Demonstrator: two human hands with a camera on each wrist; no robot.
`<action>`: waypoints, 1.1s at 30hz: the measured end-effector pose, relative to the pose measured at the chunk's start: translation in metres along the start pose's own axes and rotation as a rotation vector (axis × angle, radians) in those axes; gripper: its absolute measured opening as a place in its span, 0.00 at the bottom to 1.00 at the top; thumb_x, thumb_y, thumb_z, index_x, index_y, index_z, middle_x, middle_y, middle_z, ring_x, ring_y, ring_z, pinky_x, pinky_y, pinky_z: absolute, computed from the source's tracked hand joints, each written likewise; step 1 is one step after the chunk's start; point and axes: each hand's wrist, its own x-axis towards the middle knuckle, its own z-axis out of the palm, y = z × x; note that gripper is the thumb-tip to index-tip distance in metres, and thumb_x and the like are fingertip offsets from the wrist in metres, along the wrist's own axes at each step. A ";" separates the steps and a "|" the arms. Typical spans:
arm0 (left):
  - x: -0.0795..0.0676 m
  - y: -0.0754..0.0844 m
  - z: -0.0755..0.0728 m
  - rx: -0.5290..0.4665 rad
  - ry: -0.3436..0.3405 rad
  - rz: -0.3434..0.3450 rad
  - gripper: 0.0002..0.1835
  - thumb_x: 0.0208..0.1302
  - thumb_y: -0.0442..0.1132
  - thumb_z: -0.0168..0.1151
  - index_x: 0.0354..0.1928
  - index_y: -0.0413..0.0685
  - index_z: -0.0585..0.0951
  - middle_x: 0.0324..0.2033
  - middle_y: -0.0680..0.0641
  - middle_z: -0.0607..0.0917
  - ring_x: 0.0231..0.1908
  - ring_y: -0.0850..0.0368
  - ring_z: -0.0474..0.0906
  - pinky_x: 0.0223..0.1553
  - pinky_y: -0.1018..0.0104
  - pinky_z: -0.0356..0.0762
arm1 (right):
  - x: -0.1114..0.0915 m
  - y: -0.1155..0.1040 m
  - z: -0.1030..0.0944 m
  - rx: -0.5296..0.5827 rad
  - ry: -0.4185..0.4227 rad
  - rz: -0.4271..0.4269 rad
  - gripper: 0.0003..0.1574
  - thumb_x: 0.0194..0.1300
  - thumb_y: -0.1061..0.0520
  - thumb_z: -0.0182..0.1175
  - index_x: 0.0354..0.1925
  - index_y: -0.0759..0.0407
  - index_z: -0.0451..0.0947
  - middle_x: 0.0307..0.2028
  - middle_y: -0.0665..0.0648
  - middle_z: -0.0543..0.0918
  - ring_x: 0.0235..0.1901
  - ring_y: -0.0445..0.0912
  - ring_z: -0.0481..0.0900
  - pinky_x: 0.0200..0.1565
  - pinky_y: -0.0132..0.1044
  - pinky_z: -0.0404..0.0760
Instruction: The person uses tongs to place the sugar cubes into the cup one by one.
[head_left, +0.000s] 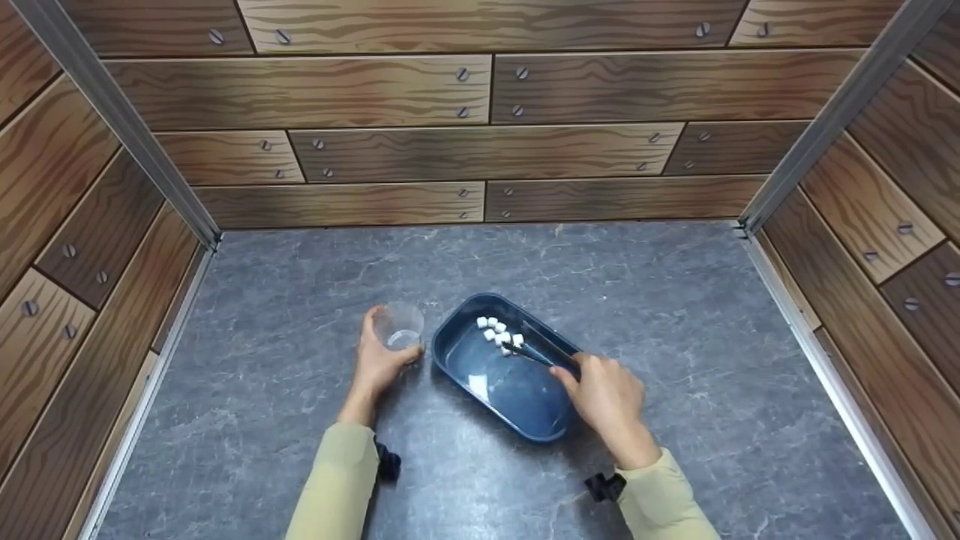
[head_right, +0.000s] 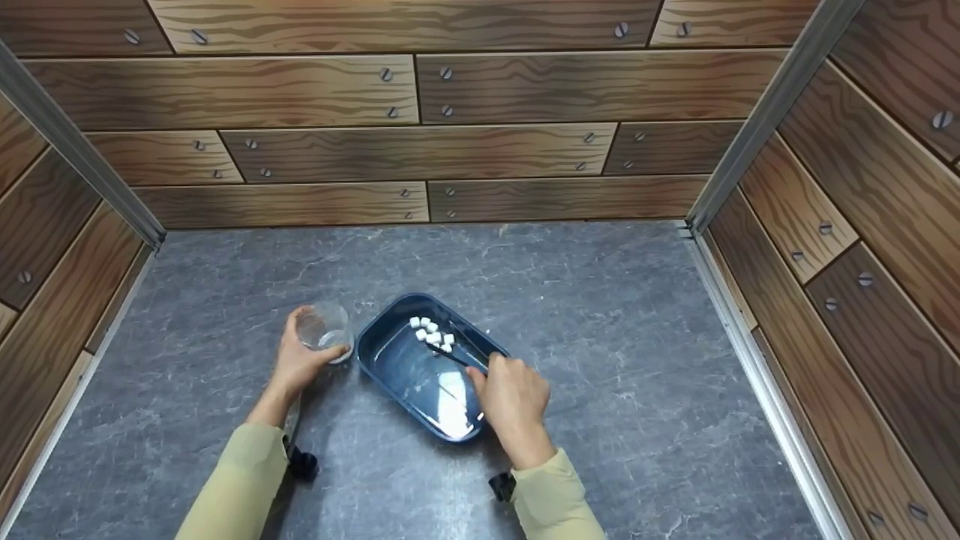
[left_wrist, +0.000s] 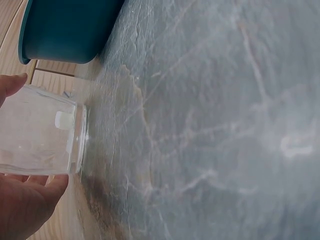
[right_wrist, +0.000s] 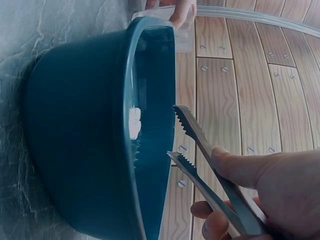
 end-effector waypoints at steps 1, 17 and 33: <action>0.000 0.000 0.000 0.000 0.004 0.008 0.53 0.37 0.35 0.79 0.69 0.43 0.60 0.64 0.32 0.68 0.63 0.38 0.65 0.64 0.49 0.62 | 0.000 0.001 0.000 -0.007 0.001 0.001 0.28 0.60 0.39 0.66 0.46 0.61 0.85 0.33 0.66 0.86 0.24 0.60 0.82 0.17 0.49 0.74; 0.001 -0.002 0.001 -0.011 0.010 0.018 0.53 0.36 0.34 0.80 0.68 0.43 0.61 0.63 0.32 0.70 0.62 0.38 0.66 0.64 0.48 0.63 | 0.003 0.001 0.006 -0.110 -0.063 0.020 0.23 0.60 0.40 0.67 0.33 0.59 0.84 0.24 0.63 0.83 0.20 0.58 0.79 0.17 0.50 0.73; 0.000 0.001 0.000 -0.012 0.000 0.003 0.53 0.37 0.35 0.79 0.69 0.44 0.60 0.64 0.32 0.68 0.63 0.38 0.65 0.64 0.49 0.63 | 0.011 -0.005 0.019 -0.160 -0.076 0.011 0.21 0.59 0.42 0.68 0.24 0.58 0.83 0.22 0.63 0.83 0.21 0.59 0.80 0.19 0.53 0.75</action>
